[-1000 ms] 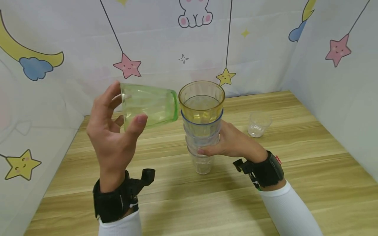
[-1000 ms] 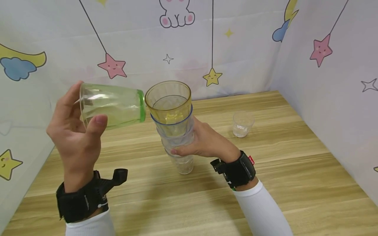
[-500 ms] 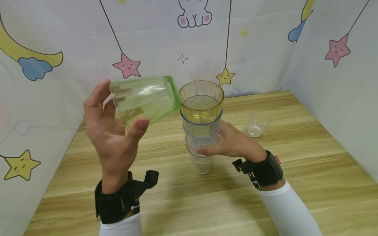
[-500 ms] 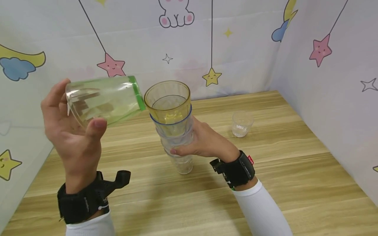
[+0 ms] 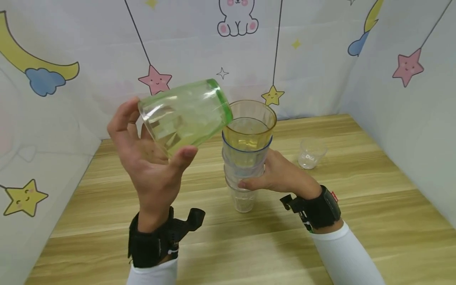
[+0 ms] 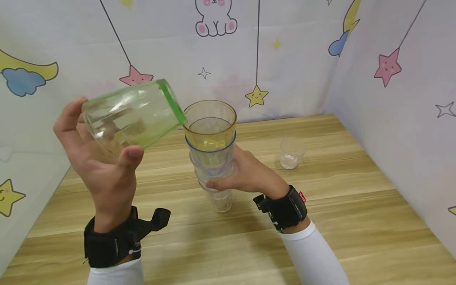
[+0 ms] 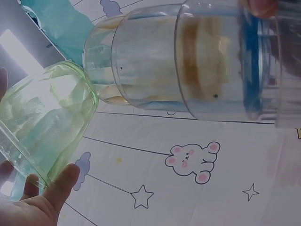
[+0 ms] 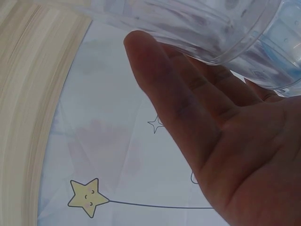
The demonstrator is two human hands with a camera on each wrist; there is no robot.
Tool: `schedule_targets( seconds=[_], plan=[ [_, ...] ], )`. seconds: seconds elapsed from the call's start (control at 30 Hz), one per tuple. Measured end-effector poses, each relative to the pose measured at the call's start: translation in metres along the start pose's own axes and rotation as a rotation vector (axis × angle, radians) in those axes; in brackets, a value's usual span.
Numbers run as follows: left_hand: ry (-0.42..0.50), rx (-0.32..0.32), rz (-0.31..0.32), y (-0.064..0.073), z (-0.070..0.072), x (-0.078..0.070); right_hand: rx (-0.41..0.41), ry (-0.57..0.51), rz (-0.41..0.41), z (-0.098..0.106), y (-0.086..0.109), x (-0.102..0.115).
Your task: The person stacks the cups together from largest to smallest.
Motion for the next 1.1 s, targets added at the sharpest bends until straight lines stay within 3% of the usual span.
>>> schedule_targets(
  seconds=[0.47, 0.63, 0.83, 1.1],
  plan=[
    [-0.065, 0.021, 0.007, -0.001, -0.002, -0.002, 0.006, -0.018, 0.008, -0.001, 0.001, -0.005],
    [-0.092, 0.099, -0.013, -0.013, -0.01, -0.011, -0.006, 0.002, 0.0, 0.001, 0.002, -0.004],
    [-0.258, 0.22, -0.071, -0.028, -0.025, -0.02, -0.01, 0.021, -0.011, 0.003, 0.003, -0.004],
    [-0.445, 0.313, -0.162, -0.03, -0.04, -0.022, -0.004, 0.044, -0.016, 0.002, 0.003, -0.004]
  ],
)
Point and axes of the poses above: each hand's wrist, its own y-axis away from the middle knuckle, its own z-axis out of the back of the hand, x = y × z, the point moved 2 cm from there along -y, towards the middle knuckle, and after that the axes turned 3 degrees about -y, right-handed, at the moved point
